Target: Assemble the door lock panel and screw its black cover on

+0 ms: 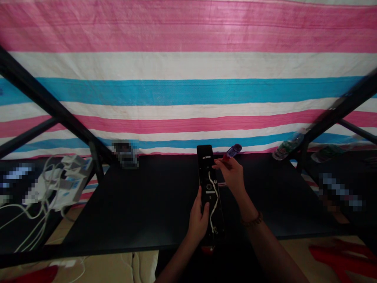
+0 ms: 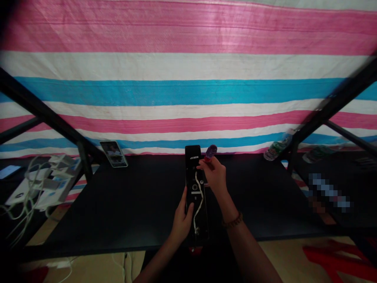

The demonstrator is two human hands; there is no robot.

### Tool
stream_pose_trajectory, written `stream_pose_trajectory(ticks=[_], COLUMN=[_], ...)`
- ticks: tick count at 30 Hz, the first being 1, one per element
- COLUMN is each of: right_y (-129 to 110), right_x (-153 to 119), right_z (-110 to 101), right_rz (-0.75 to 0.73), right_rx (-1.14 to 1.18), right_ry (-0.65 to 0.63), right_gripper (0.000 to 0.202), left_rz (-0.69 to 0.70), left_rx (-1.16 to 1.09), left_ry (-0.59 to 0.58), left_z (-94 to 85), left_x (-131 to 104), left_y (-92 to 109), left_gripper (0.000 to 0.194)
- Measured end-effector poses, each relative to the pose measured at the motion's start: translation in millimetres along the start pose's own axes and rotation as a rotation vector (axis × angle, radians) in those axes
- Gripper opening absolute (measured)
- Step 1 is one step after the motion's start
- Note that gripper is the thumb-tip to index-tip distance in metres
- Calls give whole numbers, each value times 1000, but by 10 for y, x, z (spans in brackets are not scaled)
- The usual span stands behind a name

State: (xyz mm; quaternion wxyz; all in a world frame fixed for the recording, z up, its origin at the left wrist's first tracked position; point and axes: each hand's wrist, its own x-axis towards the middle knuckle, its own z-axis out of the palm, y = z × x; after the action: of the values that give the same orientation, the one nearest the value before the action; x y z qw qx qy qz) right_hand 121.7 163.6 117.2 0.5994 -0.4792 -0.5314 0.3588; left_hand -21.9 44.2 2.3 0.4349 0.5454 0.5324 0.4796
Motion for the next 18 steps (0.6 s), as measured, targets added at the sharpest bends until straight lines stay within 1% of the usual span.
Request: stream_pose_trajectory(ticks=[3, 6, 9, 15, 18], right_y=[13, -1, -19, 5, -14], right_x=[-3, -34, -62, -36, -35], right_z=[14, 15, 16, 61, 107], right_rz=[28, 3, -4, 64, 62], right_rx=[33, 73, 76, 36, 49], right_ry=[22, -27, -53, 23, 44], right_gripper=[29, 32, 30, 28, 29], left_rz=[-2, -5, -9, -4, -5], left_rx=[2, 2, 10, 3, 7], left_ry=[5, 1, -1, 2, 2], left_z=[-1, -4, -4, 0, -2], left_x=[2, 4, 6, 8, 7], left_y=[0, 3, -1, -28, -29], left_gripper=[61, 61, 61, 61, 62])
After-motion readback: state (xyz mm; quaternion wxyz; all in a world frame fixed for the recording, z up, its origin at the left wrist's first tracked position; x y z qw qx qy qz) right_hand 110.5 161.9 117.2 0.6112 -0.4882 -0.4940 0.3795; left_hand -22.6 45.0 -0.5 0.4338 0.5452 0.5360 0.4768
